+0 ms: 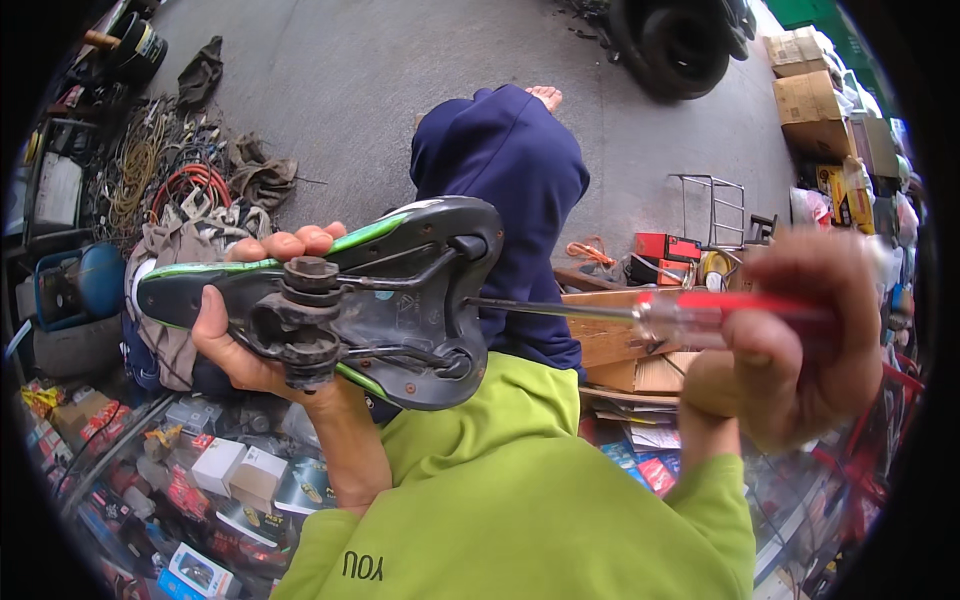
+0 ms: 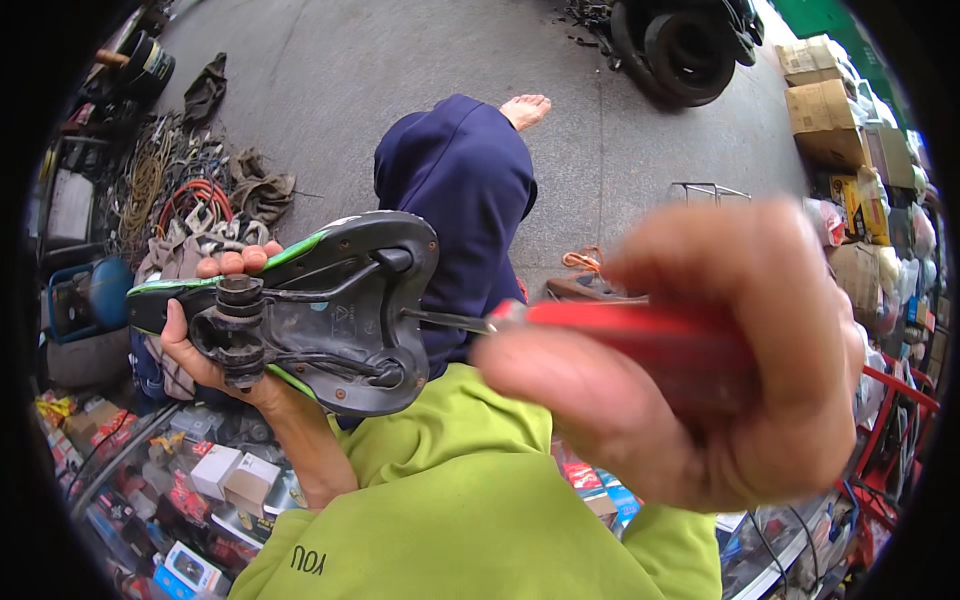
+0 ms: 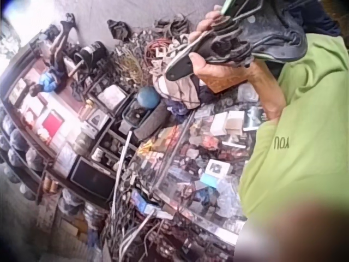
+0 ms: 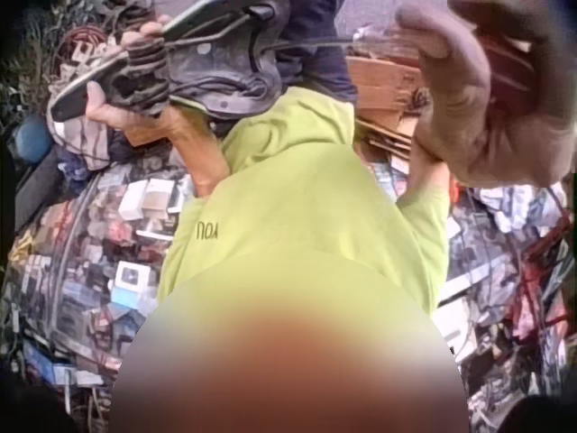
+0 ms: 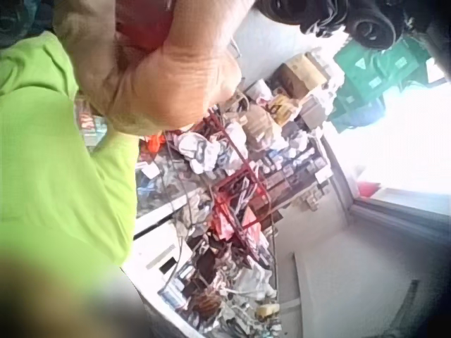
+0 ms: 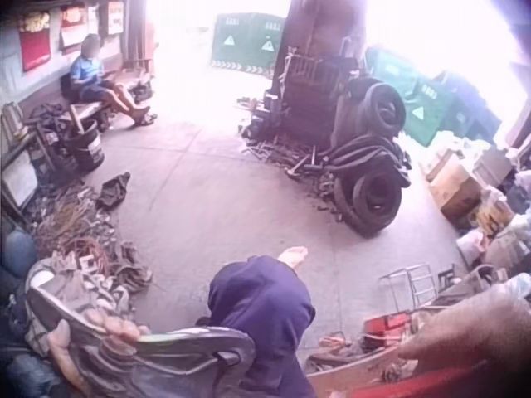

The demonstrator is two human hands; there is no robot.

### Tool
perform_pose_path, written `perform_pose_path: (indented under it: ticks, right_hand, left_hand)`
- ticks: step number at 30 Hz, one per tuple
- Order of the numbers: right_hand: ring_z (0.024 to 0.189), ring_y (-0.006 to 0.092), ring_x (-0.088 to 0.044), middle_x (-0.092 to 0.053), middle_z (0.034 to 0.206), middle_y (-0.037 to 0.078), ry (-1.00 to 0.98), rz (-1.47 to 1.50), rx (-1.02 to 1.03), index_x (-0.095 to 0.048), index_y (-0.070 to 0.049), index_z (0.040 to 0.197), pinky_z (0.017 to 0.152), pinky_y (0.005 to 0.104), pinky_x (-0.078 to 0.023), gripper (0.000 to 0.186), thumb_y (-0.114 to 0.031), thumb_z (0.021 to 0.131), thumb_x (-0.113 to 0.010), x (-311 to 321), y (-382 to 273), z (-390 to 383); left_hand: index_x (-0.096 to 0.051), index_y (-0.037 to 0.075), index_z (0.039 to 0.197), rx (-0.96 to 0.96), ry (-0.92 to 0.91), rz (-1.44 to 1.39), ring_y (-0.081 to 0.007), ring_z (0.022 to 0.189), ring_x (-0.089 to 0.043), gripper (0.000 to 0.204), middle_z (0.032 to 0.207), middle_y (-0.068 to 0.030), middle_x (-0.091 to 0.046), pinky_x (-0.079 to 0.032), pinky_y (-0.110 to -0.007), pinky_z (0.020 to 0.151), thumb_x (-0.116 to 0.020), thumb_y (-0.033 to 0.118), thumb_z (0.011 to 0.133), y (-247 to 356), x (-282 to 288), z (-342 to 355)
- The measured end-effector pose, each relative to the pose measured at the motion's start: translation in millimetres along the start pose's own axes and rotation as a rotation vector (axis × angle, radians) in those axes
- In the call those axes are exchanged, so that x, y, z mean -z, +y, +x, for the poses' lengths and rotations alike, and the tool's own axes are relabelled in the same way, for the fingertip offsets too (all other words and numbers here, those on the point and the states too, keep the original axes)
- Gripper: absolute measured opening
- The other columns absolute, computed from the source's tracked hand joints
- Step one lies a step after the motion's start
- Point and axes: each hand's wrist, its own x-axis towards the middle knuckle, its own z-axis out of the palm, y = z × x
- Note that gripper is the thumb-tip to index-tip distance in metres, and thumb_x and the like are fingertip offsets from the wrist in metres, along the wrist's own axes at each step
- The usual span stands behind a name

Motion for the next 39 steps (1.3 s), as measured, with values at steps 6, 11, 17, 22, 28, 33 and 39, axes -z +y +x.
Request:
perform_pose_path:
  ticks: [6, 11, 17, 22, 28, 33, 39]
  right_hand:
    - [0.052, 0.0161, -0.046, -0.056, 0.068, 0.011, -0.407, 0.096, 0.212, -0.058, -0.002, 0.099, 0.046, 0.0307, -0.033, 0.03, -0.017, 0.08, -0.076, 28.3, 13.3, 11.7]
    - [0.057, 0.0176, -0.05, -0.058, 0.072, 0.015, -0.368, 0.1, 0.203, -0.057, -0.001, 0.099, 0.05, 0.0307, -0.036, 0.032, -0.018, 0.08, -0.077, 27.7, 6.0, 3.5]
    - [0.06, 0.0199, -0.056, -0.06, 0.074, 0.016, -0.387, 0.081, 0.207, -0.057, 0.005, 0.1, 0.052, 0.0339, -0.044, 0.05, -0.029, 0.077, -0.084, 35.5, 6.9, 2.9]
    - [0.066, 0.0229, -0.059, -0.061, 0.086, 0.018, -0.556, 0.139, 0.254, -0.059, 0.0, 0.095, 0.055, 0.033, -0.048, 0.038, -0.016, 0.072, -0.084, 42.4, 11.9, 16.1]
    - [0.074, 0.0267, -0.063, -0.063, 0.091, 0.018, -0.719, 0.146, 0.142, -0.058, -0.004, 0.104, 0.061, 0.0359, -0.052, 0.034, -0.018, 0.08, -0.078, 47.0, 12.8, 26.2]
    - [0.071, 0.025, -0.063, -0.064, 0.092, 0.019, -0.581, 0.125, 0.195, -0.057, -0.003, 0.104, 0.059, 0.0342, -0.052, 0.038, -0.023, 0.081, -0.079, 15.3, 22.3, 4.8]
    - [0.068, 0.023, -0.064, -0.066, 0.092, 0.02, -0.445, 0.109, 0.284, -0.057, -0.001, 0.105, 0.056, 0.0321, -0.051, 0.043, -0.03, 0.082, -0.079, 8.4, 13.5, 8.2]
  left_hand:
    - [-0.059, 0.002, 0.105, -0.024, -0.048, 0.041, -0.0335, 0.09, -0.062, 0.05, 0.093, -0.017, -0.065, -0.044, -0.054, 0.094, -0.038, 0.046, 0.092, 1.7, -8.0, -3.7]
    - [-0.06, 0.002, 0.107, -0.02, -0.061, 0.047, -0.0337, 0.092, -0.062, 0.051, 0.095, -0.0175, -0.066, -0.043, -0.055, 0.096, -0.039, 0.046, 0.092, 1.5, -4.3, -3.6]
    - [-0.061, 0.002, 0.107, -0.005, -0.067, 0.026, -0.0338, 0.093, -0.062, 0.051, 0.096, -0.0177, -0.067, -0.042, -0.055, 0.097, -0.04, 0.045, 0.092, 1.5, -5.4, -3.7]
    - [-0.062, 0.002, 0.107, -0.01, 0.003, 0.035, -0.0332, 0.093, -0.062, 0.049, 0.094, -0.0175, -0.067, -0.042, -0.055, 0.097, -0.041, 0.044, 0.092, 3.6, -0.8, 0.2]
    - [-0.056, -0.003, 0.102, -0.071, 0.174, 0.098, -0.0408, 0.088, -0.065, 0.043, 0.092, -0.0272, -0.065, -0.049, -0.059, 0.094, -0.037, 0.035, 0.095, 1.9, -1.9, -5.6]
    - [-0.055, 0.003, 0.1, 0.034, 0.131, -0.067, -0.0344, 0.086, -0.068, 0.041, 0.088, -0.0221, -0.068, -0.054, -0.054, 0.088, -0.046, 0.041, 0.089, 3.6, -5.4, -5.0]
    - [-0.058, 0.001, 0.1, -0.03, 0.184, 0.047, -0.0356, 0.089, -0.067, 0.042, 0.091, -0.0215, -0.067, -0.05, -0.056, 0.093, -0.046, 0.04, 0.089, 11.2, -5.6, -10.2]
